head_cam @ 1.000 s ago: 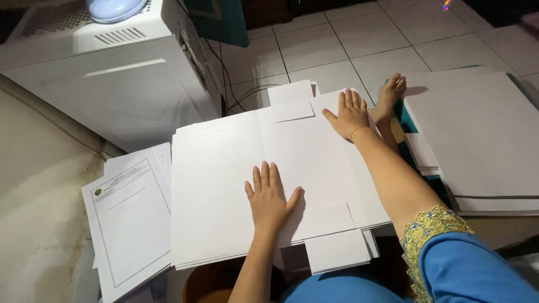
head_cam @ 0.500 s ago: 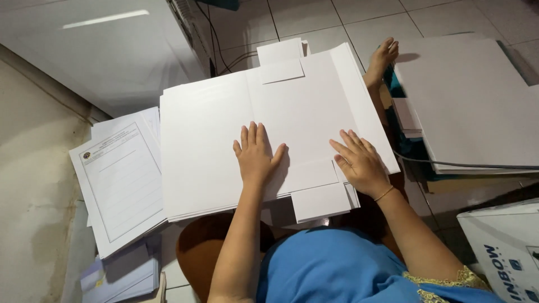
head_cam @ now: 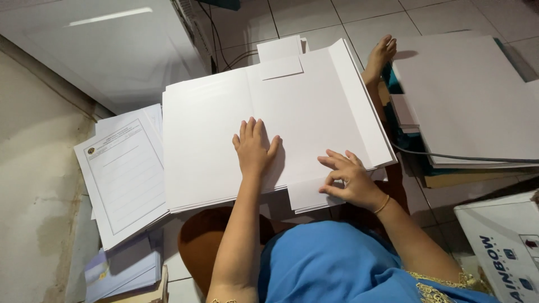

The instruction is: Folding large white paper or cardboard sheets into specific shapes, likely for packaging or document organization.

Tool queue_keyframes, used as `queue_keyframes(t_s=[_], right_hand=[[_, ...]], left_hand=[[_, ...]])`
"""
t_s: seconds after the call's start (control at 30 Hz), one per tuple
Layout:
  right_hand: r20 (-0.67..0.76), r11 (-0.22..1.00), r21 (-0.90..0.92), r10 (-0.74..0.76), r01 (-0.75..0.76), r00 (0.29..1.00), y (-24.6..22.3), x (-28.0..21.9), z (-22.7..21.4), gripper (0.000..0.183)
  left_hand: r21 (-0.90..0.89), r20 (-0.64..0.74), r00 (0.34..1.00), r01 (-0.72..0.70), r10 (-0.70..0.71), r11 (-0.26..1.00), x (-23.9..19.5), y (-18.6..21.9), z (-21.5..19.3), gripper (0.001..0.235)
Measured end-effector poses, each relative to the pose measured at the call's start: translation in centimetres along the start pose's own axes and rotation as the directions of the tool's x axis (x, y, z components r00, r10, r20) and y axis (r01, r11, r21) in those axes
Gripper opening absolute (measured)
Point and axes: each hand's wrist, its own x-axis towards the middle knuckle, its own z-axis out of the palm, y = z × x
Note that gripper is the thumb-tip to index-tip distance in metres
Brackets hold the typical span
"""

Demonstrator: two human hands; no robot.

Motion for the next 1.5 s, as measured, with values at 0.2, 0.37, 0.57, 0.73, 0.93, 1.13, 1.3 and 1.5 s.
queue_keyframes(t_s=[0.2,0.37,0.57,0.73,0.93,1.13,1.3,1.5], right_hand=[[-0.109,0.919,-0.364,-0.2,0.148,0.974,-0.6,-0.3,4.3,0.05],[0.03,0.767,-0.581,-0.316,0.273,0.948,-2.8,2.2,8.7,0.069],[0.016,0.781,-0.544,-0.358,0.309,0.934,-3.5,2.8,9.7,0.064],[-0.052,0.796,-0.593,-0.189,0.122,0.981,-1.6,1.0,6.6,0.071],[0.042,0.887,-0.339,0.348,-0.314,0.937,0.9,1.8,0.6,0.09],[0.005,0.797,-0.415,0.485,-0.44,0.875,8.6,10.7,-2.0,0.092],[-0.09,0.773,-0.396,0.504,-0.495,0.859,12.5,20.9,-3.4,0.096],[-0.118,0.763,-0.451,0.464,-0.463,0.878,16.4,27.4,-3.5,0.099]], left_hand=[[0.007,0.013,1.0,0.005,-0.005,1.0,0.2,-0.3,0.4,0.071],[0.0,0.021,1.0,0.004,-0.004,1.0,-0.1,0.1,-0.2,0.072],[0.009,0.041,0.999,0.023,-0.024,1.0,-0.2,0.4,-0.7,0.072],[-0.009,0.064,0.998,0.019,-0.018,1.0,-0.3,0.6,-1.0,0.072],[0.008,0.088,0.996,0.002,-0.003,1.0,-0.2,0.7,-1.2,0.072],[-0.013,0.12,0.993,0.006,-0.004,1.0,0.0,0.8,-1.4,0.072],[-0.024,0.12,0.993,0.027,-0.024,0.999,0.1,0.9,-1.6,0.073],[-0.031,0.108,0.993,0.053,-0.05,0.998,0.3,1.2,-1.9,0.072]])
